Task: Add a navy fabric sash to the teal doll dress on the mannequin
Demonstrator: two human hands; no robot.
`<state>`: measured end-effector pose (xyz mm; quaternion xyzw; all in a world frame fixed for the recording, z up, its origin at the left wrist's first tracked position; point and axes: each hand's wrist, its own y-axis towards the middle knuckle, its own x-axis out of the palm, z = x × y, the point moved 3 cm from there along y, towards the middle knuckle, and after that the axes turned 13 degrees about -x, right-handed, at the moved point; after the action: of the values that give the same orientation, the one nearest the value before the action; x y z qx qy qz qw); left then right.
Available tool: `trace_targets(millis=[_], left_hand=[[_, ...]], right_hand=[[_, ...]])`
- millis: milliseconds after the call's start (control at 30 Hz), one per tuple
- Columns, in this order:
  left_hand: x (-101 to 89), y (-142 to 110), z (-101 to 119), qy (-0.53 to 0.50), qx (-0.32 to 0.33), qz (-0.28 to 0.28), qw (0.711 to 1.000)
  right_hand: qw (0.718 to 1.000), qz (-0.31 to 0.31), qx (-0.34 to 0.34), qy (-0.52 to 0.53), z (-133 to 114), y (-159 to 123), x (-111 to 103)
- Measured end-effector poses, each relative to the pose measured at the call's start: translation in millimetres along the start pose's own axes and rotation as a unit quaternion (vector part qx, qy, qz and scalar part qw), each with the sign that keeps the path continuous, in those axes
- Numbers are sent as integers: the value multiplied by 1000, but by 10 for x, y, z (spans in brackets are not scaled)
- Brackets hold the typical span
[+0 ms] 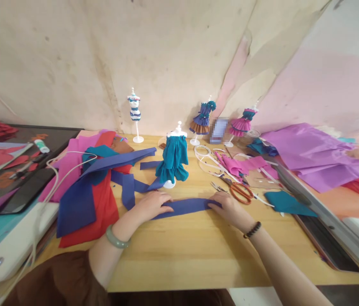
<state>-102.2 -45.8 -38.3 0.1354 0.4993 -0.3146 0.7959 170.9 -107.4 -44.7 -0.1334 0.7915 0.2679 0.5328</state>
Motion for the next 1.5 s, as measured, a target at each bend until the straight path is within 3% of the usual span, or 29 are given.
trace_targets(millis=[133, 267, 400, 567, 767, 867, 967, 1167, 1300, 1500], left_hand=[[2, 6, -19, 2, -11, 0, 1000], [-34, 0, -25, -51, -31, 13, 998], [-96, -5, -63, -154, -81, 30, 984], [-92, 17, -141, -286, -120, 7, 951], [-26, 32, -176, -398, -147, -37, 905], [2, 33, -174, -459, -154, -54, 874], [21, 31, -172, -490, -165, -56, 854], [35, 14, -101, -552, -155, -73, 816], [29, 2, -56, -588, -136, -88, 792], [55, 16, -63, -588, -94, -77, 800]], right_hand=[[997, 52, 54, 3, 146, -104, -72], [985, 112, 112, -70, 303, -183, -126], [981, 103, 106, -126, 380, -233, -87], [977, 92, 94, -170, 395, -284, -42], [950, 216, 223, -18, 451, -368, -140], [934, 227, 263, 81, 291, -378, -196], [894, 227, 287, 258, -59, -351, -187], [818, 130, 315, 464, -817, -219, 94], [809, 63, 298, 502, -1043, -116, 305], [813, 37, 293, 502, -1098, 5, 450]])
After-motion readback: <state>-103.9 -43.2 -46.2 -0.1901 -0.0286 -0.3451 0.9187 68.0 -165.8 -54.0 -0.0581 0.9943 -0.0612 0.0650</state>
